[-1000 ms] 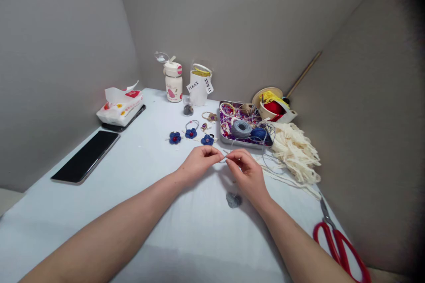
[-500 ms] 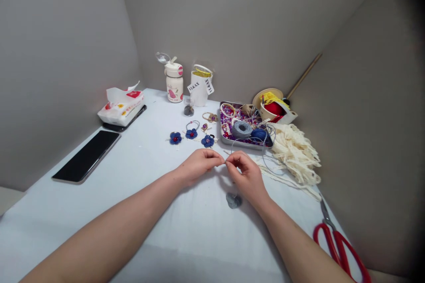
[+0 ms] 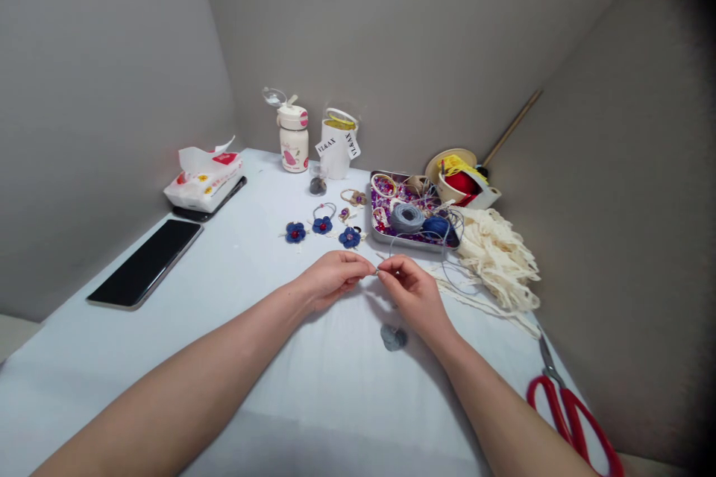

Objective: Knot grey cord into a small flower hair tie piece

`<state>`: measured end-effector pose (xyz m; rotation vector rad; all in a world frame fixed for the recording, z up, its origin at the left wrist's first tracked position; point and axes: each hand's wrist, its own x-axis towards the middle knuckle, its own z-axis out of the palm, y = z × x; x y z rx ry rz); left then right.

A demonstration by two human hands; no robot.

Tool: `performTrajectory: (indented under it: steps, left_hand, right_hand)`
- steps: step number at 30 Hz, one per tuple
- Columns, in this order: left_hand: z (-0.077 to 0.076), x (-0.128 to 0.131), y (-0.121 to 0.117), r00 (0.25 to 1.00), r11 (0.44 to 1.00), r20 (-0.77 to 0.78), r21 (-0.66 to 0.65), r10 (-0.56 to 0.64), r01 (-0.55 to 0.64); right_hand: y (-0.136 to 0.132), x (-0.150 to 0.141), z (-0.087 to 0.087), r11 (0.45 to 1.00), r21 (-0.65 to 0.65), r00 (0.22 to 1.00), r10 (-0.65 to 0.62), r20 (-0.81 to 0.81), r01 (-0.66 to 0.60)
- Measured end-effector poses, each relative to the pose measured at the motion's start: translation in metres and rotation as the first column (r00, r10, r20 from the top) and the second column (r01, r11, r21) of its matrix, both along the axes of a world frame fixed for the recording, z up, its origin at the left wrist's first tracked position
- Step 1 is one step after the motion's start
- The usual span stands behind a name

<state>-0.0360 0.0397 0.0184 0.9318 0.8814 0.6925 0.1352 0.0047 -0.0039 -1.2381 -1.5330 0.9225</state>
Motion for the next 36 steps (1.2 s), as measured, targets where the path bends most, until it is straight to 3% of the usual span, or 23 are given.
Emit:
performTrajectory:
  steps: [16,20,25,32,34,36]
  left_hand:
    - [0.003,0.001,-0.003,0.999,1.0,-0.033,-0.003,0.009,-0.01]
    - [0.003,0.001,-0.004,0.993,0.994,-0.111,0.105,0.039,-0.028]
    - [-0.001,0.003,-0.003,0.937,0.902,-0.315,0.431,0.149,0.001]
    - [-0.007,0.002,-0.003,0.848,0.669,-0.46,0.72,0.263,0.183]
    - [-0.006,0.001,-0.003,0.852,0.665,-0.455,0.724,0.261,0.183]
    - [-0.004,0.001,-0.002,0.875,0.749,-0.423,0.652,0.234,0.114]
  right_hand:
    - [-0.001,0.0,-0.003,0.999,0.041,0.999,0.0,0.038,-0.001]
    - [-0.001,0.0,-0.002,0.999,0.039,0.998,-0.013,0.057,0.011]
    - [0.0,0.0,0.001,0.994,0.112,0.978,-0.042,0.203,0.02]
    - [0.002,0.0,0.002,0.979,0.198,0.929,-0.039,0.368,-0.038]
    - [0.001,0.0,0.002,0.981,0.19,0.939,-0.043,0.342,-0.025]
    - [0.001,0.0,0.002,0.988,0.155,0.958,-0.049,0.284,0.005]
